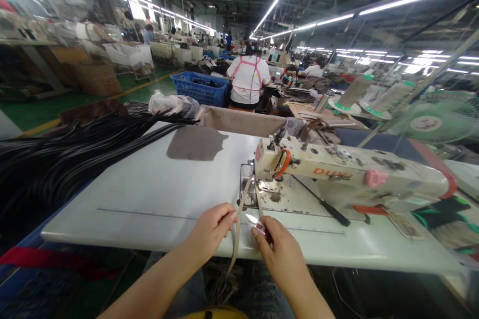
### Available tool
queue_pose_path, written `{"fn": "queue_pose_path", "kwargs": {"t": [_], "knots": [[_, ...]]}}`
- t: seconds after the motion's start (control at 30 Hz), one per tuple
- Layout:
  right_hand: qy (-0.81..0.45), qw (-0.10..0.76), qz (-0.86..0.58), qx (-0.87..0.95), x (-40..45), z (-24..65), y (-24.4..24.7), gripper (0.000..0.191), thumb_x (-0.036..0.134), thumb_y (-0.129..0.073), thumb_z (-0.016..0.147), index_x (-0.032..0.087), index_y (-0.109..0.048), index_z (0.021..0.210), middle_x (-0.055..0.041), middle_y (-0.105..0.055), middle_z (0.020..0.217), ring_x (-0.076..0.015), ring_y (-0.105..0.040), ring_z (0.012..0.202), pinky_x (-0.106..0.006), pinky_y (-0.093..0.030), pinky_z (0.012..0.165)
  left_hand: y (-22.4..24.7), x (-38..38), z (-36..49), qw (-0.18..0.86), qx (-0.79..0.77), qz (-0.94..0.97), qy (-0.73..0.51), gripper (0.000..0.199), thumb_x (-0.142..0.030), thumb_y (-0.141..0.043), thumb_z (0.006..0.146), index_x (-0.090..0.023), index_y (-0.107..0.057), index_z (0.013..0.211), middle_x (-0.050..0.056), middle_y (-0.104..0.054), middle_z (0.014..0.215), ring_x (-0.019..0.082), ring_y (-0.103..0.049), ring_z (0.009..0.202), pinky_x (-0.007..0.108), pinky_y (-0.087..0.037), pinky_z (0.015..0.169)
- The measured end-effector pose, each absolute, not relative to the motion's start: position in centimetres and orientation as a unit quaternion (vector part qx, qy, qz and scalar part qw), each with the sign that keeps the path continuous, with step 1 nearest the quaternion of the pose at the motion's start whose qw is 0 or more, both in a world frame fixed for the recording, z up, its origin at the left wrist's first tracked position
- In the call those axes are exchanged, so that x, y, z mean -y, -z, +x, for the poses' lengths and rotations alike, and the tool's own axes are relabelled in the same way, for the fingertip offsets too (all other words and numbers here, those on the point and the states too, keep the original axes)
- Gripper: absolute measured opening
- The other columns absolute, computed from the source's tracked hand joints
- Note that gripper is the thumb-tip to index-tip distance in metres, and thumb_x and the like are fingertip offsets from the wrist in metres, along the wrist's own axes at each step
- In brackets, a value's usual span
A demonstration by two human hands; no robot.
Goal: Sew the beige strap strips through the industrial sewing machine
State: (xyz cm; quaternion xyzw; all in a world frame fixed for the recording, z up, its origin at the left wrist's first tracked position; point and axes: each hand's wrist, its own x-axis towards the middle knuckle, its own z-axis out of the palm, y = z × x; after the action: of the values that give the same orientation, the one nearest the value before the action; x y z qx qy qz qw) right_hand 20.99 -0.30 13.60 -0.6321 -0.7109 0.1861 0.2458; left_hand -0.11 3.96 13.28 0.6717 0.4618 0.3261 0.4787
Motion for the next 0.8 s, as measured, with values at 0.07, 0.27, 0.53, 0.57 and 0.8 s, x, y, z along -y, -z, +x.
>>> {"fn": "queue_pose_path", "kwargs": {"t": [0.07, 0.27, 0.53, 0.57, 0.8], "knots": [[-0.147, 0.234, -0.629, 0.726, 0.41, 20.84, -13.45, 0.018, 0.040, -0.052, 0.096, 0.025, -0.062, 0.098, -0.0041, -0.071, 0.084, -0.0225, -0.067, 0.076, -0.032, -0.048, 0.064, -13.30, -3.83, -0.03, 0.464, -0.460, 0.684, -0.325, 0.031, -0.044, -0.042, 0.098, -0.021, -0.056, 0.083, -0.002, -0.057, 0.068, 0.016, -0.054, 0.062, 0.026, -0.040, 0.063], [-0.090, 0.230, -0.629, 0.737, 0.18, 20.35, -13.00, 0.019, 0.040, -0.050, 0.098, 0.025, -0.061, 0.099, -0.0027, -0.072, 0.081, -0.0213, -0.067, 0.069, -0.032, -0.045, 0.061, -13.12, -3.45, 0.16, 0.438, -0.443, 0.717, -0.313, 0.031, -0.042, -0.041, 0.099, -0.021, -0.056, 0.082, -0.001, -0.056, 0.069, 0.016, -0.053, 0.064, 0.026, -0.040, 0.064], [-0.068, 0.195, -0.646, 0.735, 0.35, 20.30, -13.44, 0.017, 0.040, -0.051, 0.098, 0.026, -0.059, 0.092, -0.0012, -0.071, 0.076, -0.0214, -0.065, 0.066, -0.032, -0.039, 0.060, -13.34, -3.25, 0.14, 0.449, -0.441, 0.710, -0.316, 0.032, -0.041, -0.041, 0.100, -0.021, -0.056, 0.081, -0.001, -0.056, 0.070, 0.016, -0.054, 0.066, 0.026, -0.041, 0.065], [-0.067, 0.191, -0.644, 0.738, 0.44, 20.31, -13.44, 0.017, 0.039, -0.051, 0.098, 0.026, -0.059, 0.091, -0.0010, -0.070, 0.076, -0.0213, -0.065, 0.067, -0.032, -0.038, 0.060, -13.29, -3.24, 0.13, 0.452, -0.442, 0.707, -0.318, 0.031, -0.042, -0.041, 0.100, -0.021, -0.056, 0.082, -0.001, -0.057, 0.070, 0.016, -0.054, 0.065, 0.026, -0.041, 0.065], [-0.067, 0.201, -0.624, 0.752, 0.42, 20.07, -12.87, 0.017, 0.039, -0.050, 0.099, 0.025, -0.060, 0.094, -0.0001, -0.072, 0.079, -0.0205, -0.067, 0.069, -0.031, -0.039, 0.061, -12.95, -3.20, 0.31, 0.454, -0.429, 0.711, -0.323, 0.030, -0.041, -0.043, 0.100, -0.021, -0.057, 0.082, -0.002, -0.056, 0.070, 0.016, -0.055, 0.065, 0.025, -0.041, 0.065]]}}
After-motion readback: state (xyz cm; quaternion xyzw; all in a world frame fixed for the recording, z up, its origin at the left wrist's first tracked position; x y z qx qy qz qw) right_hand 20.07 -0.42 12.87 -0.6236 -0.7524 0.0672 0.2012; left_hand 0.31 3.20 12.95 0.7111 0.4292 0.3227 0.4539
